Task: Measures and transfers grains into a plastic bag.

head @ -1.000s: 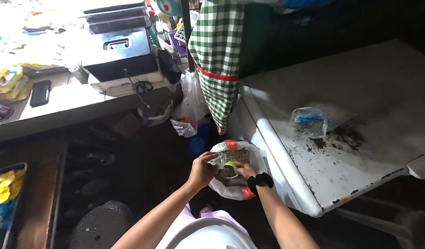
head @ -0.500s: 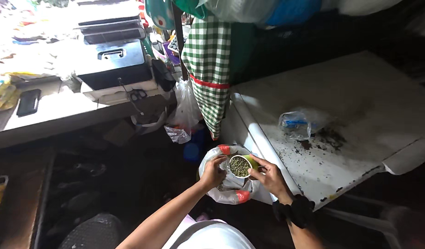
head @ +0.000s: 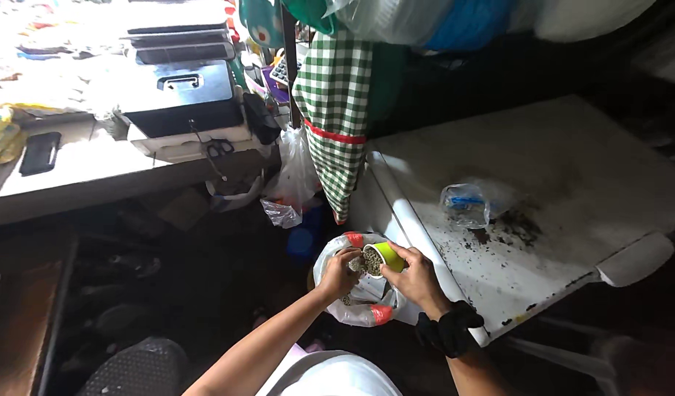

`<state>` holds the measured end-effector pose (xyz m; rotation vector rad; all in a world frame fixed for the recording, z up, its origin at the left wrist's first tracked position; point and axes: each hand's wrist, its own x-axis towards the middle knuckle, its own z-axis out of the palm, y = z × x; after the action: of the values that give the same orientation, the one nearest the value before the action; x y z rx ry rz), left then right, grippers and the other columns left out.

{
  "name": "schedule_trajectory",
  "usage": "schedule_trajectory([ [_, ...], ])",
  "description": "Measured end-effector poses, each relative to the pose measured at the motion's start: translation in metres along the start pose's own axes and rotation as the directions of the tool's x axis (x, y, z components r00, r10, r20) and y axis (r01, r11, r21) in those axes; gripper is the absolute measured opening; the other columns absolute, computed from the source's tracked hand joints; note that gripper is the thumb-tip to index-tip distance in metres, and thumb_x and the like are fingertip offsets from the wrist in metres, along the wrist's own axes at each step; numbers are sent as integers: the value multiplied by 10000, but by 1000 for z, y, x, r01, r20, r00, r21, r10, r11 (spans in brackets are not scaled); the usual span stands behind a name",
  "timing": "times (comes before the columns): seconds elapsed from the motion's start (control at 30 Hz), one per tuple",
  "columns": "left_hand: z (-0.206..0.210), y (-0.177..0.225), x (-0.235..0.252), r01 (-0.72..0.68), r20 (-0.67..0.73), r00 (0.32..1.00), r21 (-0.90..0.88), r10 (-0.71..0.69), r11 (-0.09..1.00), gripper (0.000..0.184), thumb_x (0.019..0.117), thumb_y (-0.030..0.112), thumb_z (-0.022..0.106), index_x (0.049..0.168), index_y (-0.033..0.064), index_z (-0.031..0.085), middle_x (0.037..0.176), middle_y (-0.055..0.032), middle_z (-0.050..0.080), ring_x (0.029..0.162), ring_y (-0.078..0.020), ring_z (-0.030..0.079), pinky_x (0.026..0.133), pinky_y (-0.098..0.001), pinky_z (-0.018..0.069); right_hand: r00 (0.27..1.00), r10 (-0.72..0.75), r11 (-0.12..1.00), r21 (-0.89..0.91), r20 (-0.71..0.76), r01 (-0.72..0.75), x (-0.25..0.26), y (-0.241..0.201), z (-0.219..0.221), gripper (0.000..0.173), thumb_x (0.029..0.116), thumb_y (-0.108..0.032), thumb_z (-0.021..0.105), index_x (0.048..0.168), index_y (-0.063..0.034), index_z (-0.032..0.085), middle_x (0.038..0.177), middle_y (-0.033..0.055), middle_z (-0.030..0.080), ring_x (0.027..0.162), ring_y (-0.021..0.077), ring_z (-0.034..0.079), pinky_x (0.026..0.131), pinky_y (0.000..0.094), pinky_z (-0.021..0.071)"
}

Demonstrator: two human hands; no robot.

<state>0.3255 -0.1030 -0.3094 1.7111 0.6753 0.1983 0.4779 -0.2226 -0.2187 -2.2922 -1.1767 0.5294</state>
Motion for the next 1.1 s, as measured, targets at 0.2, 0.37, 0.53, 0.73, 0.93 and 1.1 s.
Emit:
schedule_trajectory([
  [0.2, -1, 1, -2, 6, -4, 1000, -9, -6, 1000, 537, 863, -56, 699, 1384, 28, 600, 1447, -159, 555, 899, -192, 725, 773, -334, 626, 1000, -15, 1000, -14, -3, 15, -1, -5, 1, 621, 814, -290, 768, 1362, -22, 653, 1126, 224, 693, 997, 308, 670, 906, 433, 540],
  [0.37, -4, -1, -3, 14, -6, 1000, 3, -14, 1000, 532, 872, -31, 704, 1389, 35, 599, 1442, -157, 560, 909, -199, 724, 792, -345, 625, 997, 54, 989, 131, 63, -62, 4, 15, 7, 610, 838, -238, 755, 1399, -39, 621, 1244, 206, 684, 1059, 289, 697, 931, 437, 568],
  [0.53, -15, 3, -5, 13, -52, 999, 86, -8, 996, 504, 853, 4, 708, 1350, 15, 630, 1386, -161, 606, 966, -205, 699, 845, -356, 589, 904, 335, 736, 526, 264, -427, 9, 57, 32, 524, 904, 30, 610, 1421, -22, 541, 1243, 242, 634, 910, 305, 713, 733, 454, 627],
  [0.73, -27, 15, -3, 64, -50, 997, 90, -59, 994, 406, 866, 21, 715, 1270, 16, 678, 1301, -153, 657, 950, -200, 715, 869, -363, 598, 797, 450, 768, 280, 403, -575, 12, 117, 113, 577, 933, 8, 644, 1482, -32, 473, 1322, 293, 589, 1098, 410, 651, 881, 569, 561],
  [0.93, -37, 35, 3, 48, 97, 993, 178, -66, 983, 181, 901, 36, 714, 1073, -8, 749, 1032, -134, 751, 888, -190, 728, 888, -388, 584, 926, 86, 962, 212, 369, -174, 12, 84, 114, 901, 806, -85, 831, 1579, -53, 370, 1581, 239, 402, 1364, 360, 518, 1109, 477, 462],
  [1.1, -40, 31, 6, -32, 158, 987, 107, 15, 994, 153, 888, 12, 737, 1032, -38, 735, 1003, -135, 741, 852, -174, 725, 852, -373, 602, 966, -100, 932, 363, 239, 7, 26, 33, 72, 153, 892, -16, 732, 1027, 56, 731, 964, 160, 728, 768, 178, 706, 780, 347, 605],
])
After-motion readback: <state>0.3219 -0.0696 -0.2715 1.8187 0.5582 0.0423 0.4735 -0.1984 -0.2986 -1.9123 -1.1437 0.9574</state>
